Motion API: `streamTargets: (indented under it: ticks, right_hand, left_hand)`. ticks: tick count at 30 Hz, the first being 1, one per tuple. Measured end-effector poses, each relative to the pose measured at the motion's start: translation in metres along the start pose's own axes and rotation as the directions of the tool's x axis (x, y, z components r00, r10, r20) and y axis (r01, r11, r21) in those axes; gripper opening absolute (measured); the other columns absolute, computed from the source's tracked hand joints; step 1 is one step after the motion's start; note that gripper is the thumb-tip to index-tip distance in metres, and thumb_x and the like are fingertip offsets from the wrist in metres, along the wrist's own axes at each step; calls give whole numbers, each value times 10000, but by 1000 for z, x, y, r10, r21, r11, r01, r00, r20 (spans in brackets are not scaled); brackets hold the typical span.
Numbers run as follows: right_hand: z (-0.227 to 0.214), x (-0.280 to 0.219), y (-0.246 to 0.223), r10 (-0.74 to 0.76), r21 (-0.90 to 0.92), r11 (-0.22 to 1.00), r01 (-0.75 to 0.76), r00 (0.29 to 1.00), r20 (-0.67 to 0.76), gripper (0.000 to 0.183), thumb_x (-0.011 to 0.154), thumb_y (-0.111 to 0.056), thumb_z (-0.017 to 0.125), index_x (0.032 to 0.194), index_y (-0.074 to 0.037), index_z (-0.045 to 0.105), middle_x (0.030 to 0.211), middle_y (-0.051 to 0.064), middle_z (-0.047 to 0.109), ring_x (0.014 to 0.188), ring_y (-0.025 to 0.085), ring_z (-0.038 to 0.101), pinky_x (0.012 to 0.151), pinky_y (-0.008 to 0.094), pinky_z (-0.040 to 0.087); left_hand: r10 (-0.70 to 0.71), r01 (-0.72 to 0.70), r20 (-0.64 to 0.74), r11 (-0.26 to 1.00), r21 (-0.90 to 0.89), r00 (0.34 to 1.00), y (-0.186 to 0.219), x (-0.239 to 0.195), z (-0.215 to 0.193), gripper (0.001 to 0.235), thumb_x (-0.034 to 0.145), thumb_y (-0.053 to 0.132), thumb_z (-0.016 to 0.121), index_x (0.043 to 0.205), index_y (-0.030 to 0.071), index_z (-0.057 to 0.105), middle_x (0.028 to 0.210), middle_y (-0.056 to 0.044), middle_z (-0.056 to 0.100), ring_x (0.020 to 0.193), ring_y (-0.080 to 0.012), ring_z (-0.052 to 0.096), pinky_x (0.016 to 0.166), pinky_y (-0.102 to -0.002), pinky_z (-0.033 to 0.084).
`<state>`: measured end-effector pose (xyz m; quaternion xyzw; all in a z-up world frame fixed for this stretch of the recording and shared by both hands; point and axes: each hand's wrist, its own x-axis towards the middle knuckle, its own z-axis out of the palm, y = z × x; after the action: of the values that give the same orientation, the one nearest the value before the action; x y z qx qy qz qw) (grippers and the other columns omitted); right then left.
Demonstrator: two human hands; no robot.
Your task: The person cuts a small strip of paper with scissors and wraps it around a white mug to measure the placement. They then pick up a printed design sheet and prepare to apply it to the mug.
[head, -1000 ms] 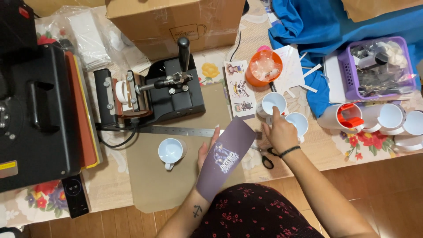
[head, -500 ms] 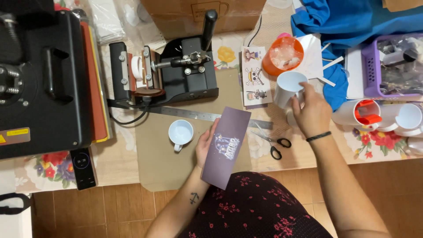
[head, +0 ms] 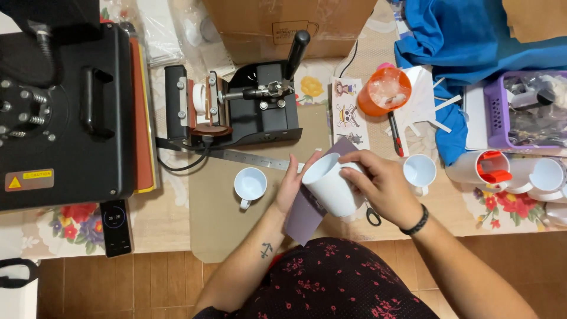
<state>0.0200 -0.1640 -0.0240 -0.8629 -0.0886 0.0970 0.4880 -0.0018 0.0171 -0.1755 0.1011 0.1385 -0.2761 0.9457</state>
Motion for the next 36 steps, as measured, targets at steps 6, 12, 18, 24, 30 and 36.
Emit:
streamTargets:
  ticks: [6, 12, 18, 24, 30, 36]
  right_hand:
    - [29, -2, 29, 4, -133, 991, -12, 998, -58, 393, 886, -173, 738, 1261, -80, 666, 832, 167, 759, 779, 338, 739, 656, 402, 584]
    - [40, -3, 56, 137, -341, 926, -166, 985, -106, 265, 845, -334, 808, 862, -78, 742, 1069, 107, 698, 1008, 358, 666, 826, 432, 546]
    - [57, 3, 108, 429, -48, 902, -428, 903, 0, 287, 905, -360, 741, 777, -104, 769, 669, 97, 737, 641, 240, 676, 630, 320, 509]
    - [52, 5, 98, 452, 225, 872, -435, 892, -26, 298, 914, -257, 752, 745, -12, 731, 568, 142, 683, 541, 170, 685, 563, 247, 548]
    - [47, 3, 100, 479, 383, 823, -420, 875, -70, 375, 989, -293, 702, 755, -2, 669, 624, 142, 660, 583, 167, 688, 565, 276, 585]
    - [49, -4, 92, 453, 444, 816, -370, 886, -94, 393, 989, -284, 705, 738, 12, 644, 646, 154, 653, 597, 174, 679, 583, 288, 588]
  left_hand:
    - [-36, 65, -168, 983, 174, 985, 1, -4, -28, 849, 956, 778, 343, 1609, 244, 251, 1551, -172, 444, 1384, -352, 479, 1159, -520, 394]
    - [-43, 148, -384, 957, 248, 922, -6, -23, -3, 1039, 909, 847, 334, 1635, 134, 123, 1608, -183, 345, 1425, -302, 435, 1167, -440, 368]
    - [13, 162, -497, 937, 308, 868, -12, -12, 17, 1040, 894, 859, 322, 1618, 124, 196, 1396, -95, 510, 1302, -215, 524, 1079, -322, 437]
    - [165, 32, -398, 896, 442, 902, -4, -32, 28, 1021, 881, 852, 290, 1636, 207, 52, 1702, -62, -27, 1553, -262, -11, 1261, -438, -16]
    - [282, -330, 232, 922, 205, 931, -4, -34, -17, 1064, 923, 377, 745, 1606, 401, -71, 1702, -96, -27, 1548, -311, 119, 1228, -539, 135]
    - [324, -376, 192, 766, 522, 926, -2, -34, -1, 1459, 685, 158, 909, 1569, 365, -234, 1696, -146, 15, 1528, -318, 199, 1205, -427, 277]
